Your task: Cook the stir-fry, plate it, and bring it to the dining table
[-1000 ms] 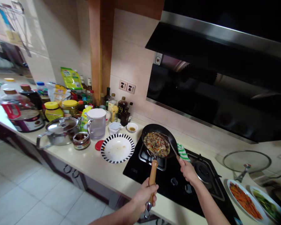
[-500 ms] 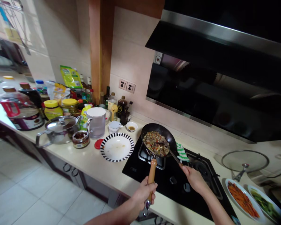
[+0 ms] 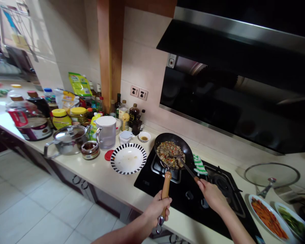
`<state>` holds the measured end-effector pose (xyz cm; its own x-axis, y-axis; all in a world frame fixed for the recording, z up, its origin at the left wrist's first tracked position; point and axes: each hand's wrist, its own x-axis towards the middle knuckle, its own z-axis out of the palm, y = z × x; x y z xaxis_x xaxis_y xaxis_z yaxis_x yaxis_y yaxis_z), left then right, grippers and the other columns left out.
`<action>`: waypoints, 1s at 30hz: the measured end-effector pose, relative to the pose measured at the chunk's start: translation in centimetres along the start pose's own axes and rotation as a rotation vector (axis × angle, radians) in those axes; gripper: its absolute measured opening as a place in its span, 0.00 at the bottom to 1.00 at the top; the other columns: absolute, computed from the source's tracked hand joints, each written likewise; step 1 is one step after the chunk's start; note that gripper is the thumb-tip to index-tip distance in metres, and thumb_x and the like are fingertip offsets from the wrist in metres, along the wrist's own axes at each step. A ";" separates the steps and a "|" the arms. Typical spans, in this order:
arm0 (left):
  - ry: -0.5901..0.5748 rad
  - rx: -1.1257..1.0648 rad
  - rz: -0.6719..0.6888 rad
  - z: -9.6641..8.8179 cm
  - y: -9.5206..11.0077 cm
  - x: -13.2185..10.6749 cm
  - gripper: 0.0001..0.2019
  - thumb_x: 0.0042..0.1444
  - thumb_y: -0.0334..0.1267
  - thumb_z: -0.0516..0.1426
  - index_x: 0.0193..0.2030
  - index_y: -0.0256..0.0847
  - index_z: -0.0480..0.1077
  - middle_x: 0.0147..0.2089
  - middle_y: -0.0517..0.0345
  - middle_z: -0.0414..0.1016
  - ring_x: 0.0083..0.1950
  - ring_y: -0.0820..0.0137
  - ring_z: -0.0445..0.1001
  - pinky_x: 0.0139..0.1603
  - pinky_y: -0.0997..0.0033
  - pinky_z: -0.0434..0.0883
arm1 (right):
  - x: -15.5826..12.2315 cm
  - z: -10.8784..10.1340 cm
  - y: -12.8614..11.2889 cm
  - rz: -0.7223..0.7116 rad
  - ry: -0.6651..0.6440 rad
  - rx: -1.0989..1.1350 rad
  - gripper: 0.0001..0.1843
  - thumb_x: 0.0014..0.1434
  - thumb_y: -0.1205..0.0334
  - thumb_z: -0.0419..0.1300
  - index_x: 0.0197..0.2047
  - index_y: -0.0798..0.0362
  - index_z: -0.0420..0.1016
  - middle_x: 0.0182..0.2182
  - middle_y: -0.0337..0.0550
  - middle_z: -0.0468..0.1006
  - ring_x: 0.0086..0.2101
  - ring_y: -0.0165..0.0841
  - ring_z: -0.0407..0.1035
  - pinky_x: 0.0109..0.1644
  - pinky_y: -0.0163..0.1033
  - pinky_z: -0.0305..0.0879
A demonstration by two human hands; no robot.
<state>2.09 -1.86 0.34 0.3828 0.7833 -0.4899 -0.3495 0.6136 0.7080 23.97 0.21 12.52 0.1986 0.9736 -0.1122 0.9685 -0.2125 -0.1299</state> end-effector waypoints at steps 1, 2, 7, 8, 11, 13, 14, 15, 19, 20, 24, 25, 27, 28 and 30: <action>-0.001 0.001 0.002 -0.1 -0.1 0.1 0.22 0.40 0.47 0.62 0.34 0.45 0.53 0.20 0.72 0.60 0.17 0.80 0.59 0.17 0.79 0.53 | 0.1 0.3 -0.2 0.002 -0.013 -0.007 0.23 0.66 0.53 0.43 0.48 0.51 0.76 0.38 0.51 0.82 0.41 0.45 0.75 0.42 0.41 0.65; 0.000 0.004 0.003 -0.1 -0.2 0.2 0.22 0.40 0.47 0.62 0.35 0.45 0.54 0.20 0.72 0.60 0.17 0.80 0.59 0.17 0.79 0.53 | 0.1 0.3 -0.2 -0.004 -0.030 -0.007 0.23 0.66 0.53 0.42 0.50 0.52 0.74 0.40 0.52 0.81 0.43 0.45 0.75 0.43 0.42 0.65; -0.008 0.002 -0.011 -0.1 -0.2 0.4 0.23 0.40 0.48 0.63 0.37 0.45 0.54 0.21 0.72 0.60 0.17 0.80 0.58 0.18 0.79 0.52 | -1.6 -2.4 3.0 -0.033 -0.027 0.048 0.27 0.65 0.48 0.42 0.55 0.51 0.73 0.47 0.50 0.78 0.50 0.46 0.70 0.50 0.43 0.63; -0.009 -0.001 -0.012 0.0 -0.1 0.3 0.24 0.40 0.48 0.63 0.37 0.45 0.54 0.21 0.72 0.60 0.17 0.80 0.58 0.18 0.79 0.52 | -2.1 -2.9 3.4 -0.036 -0.030 0.058 0.27 0.64 0.47 0.43 0.54 0.50 0.73 0.49 0.49 0.77 0.52 0.46 0.69 0.51 0.43 0.63; -0.007 0.004 -0.010 0.2 0.1 0.1 0.25 0.39 0.49 0.64 0.36 0.45 0.53 0.22 0.72 0.59 0.17 0.81 0.58 0.18 0.79 0.51 | -3.1 -2.8 2.6 -0.042 -0.074 0.049 0.27 0.64 0.47 0.42 0.54 0.50 0.73 0.50 0.50 0.77 0.52 0.48 0.69 0.51 0.44 0.63; -0.002 0.010 -0.008 0.2 0.2 -0.1 0.25 0.39 0.49 0.64 0.35 0.45 0.53 0.22 0.72 0.59 0.17 0.81 0.58 0.18 0.79 0.51 | -3.1 -2.1 1.2 -0.026 -0.101 0.006 0.27 0.65 0.49 0.40 0.55 0.52 0.72 0.45 0.53 0.79 0.47 0.50 0.72 0.47 0.46 0.64; 0.000 0.013 -0.002 0.3 0.2 -0.2 0.25 0.39 0.49 0.64 0.35 0.45 0.53 0.22 0.72 0.59 0.17 0.81 0.58 0.18 0.79 0.51 | -3.0 -1.8 0.6 -0.026 -0.106 -0.012 0.28 0.65 0.50 0.39 0.55 0.52 0.72 0.43 0.54 0.80 0.45 0.50 0.73 0.46 0.47 0.65; 0.001 0.015 0.002 0.3 0.2 -0.2 0.24 0.39 0.49 0.63 0.35 0.45 0.53 0.22 0.72 0.59 0.17 0.81 0.58 0.18 0.79 0.51 | -2.9 -1.6 0.3 -0.030 -0.104 -0.021 0.28 0.66 0.51 0.38 0.55 0.53 0.71 0.42 0.55 0.80 0.44 0.50 0.74 0.45 0.47 0.65; -0.003 0.017 0.008 0.3 0.2 -0.2 0.22 0.39 0.47 0.62 0.35 0.44 0.54 0.21 0.72 0.60 0.17 0.81 0.59 0.18 0.79 0.53 | -3.1 -2.7 1.8 -0.042 -0.054 -0.006 0.27 0.65 0.48 0.42 0.56 0.51 0.72 0.48 0.53 0.78 0.49 0.49 0.71 0.49 0.45 0.63; -0.004 0.016 0.009 0.2 0.1 -0.2 0.22 0.39 0.47 0.62 0.35 0.44 0.54 0.21 0.72 0.60 0.17 0.81 0.58 0.18 0.79 0.53 | -3.3 -3.0 2.4 -0.036 -0.044 -0.003 0.27 0.64 0.47 0.42 0.55 0.50 0.73 0.48 0.52 0.78 0.49 0.48 0.71 0.49 0.45 0.64; -0.003 0.015 0.018 0.1 0.0 0.0 0.22 0.39 0.47 0.62 0.34 0.44 0.54 0.21 0.72 0.60 0.17 0.81 0.58 0.17 0.79 0.53 | -3.5 -2.6 2.3 -0.033 -0.054 -0.030 0.26 0.64 0.48 0.42 0.52 0.48 0.75 0.43 0.52 0.80 0.44 0.49 0.74 0.44 0.44 0.64; -0.003 0.016 0.019 0.1 0.0 0.0 0.22 0.39 0.47 0.62 0.34 0.44 0.54 0.21 0.72 0.60 0.17 0.81 0.58 0.17 0.79 0.53 | -3.4 -2.3 1.9 -0.042 -0.067 -0.039 0.25 0.65 0.49 0.41 0.52 0.49 0.74 0.41 0.52 0.81 0.43 0.48 0.74 0.43 0.44 0.64; -0.008 0.016 0.018 0.1 0.1 0.0 0.23 0.40 0.48 0.63 0.34 0.44 0.54 0.22 0.71 0.60 0.17 0.81 0.59 0.17 0.79 0.53 | -3.0 -2.2 1.3 -0.073 -0.067 -0.052 0.25 0.65 0.51 0.41 0.50 0.49 0.75 0.39 0.52 0.81 0.42 0.47 0.74 0.41 0.43 0.63; -0.010 0.016 0.013 0.1 0.1 0.0 0.23 0.40 0.48 0.63 0.35 0.44 0.54 0.22 0.71 0.60 0.17 0.81 0.59 0.17 0.79 0.53 | -2.7 -2.5 1.3 -0.087 -0.052 -0.062 0.24 0.65 0.50 0.42 0.49 0.48 0.75 0.37 0.50 0.81 0.41 0.46 0.75 0.40 0.42 0.63; -0.013 0.016 0.001 0.2 0.2 -0.1 0.23 0.41 0.48 0.63 0.35 0.44 0.54 0.22 0.71 0.60 0.17 0.81 0.59 0.18 0.79 0.52 | -2.0 -4.1 1.8 -0.113 0.009 -0.105 0.21 0.64 0.48 0.44 0.45 0.46 0.75 0.33 0.47 0.81 0.38 0.44 0.75 0.38 0.41 0.61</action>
<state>2.13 -1.81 0.64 0.3938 0.7824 -0.4824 -0.3360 0.6110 0.7167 25.89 -1.79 16.53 0.0879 0.9917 -0.0940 0.9951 -0.0918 -0.0371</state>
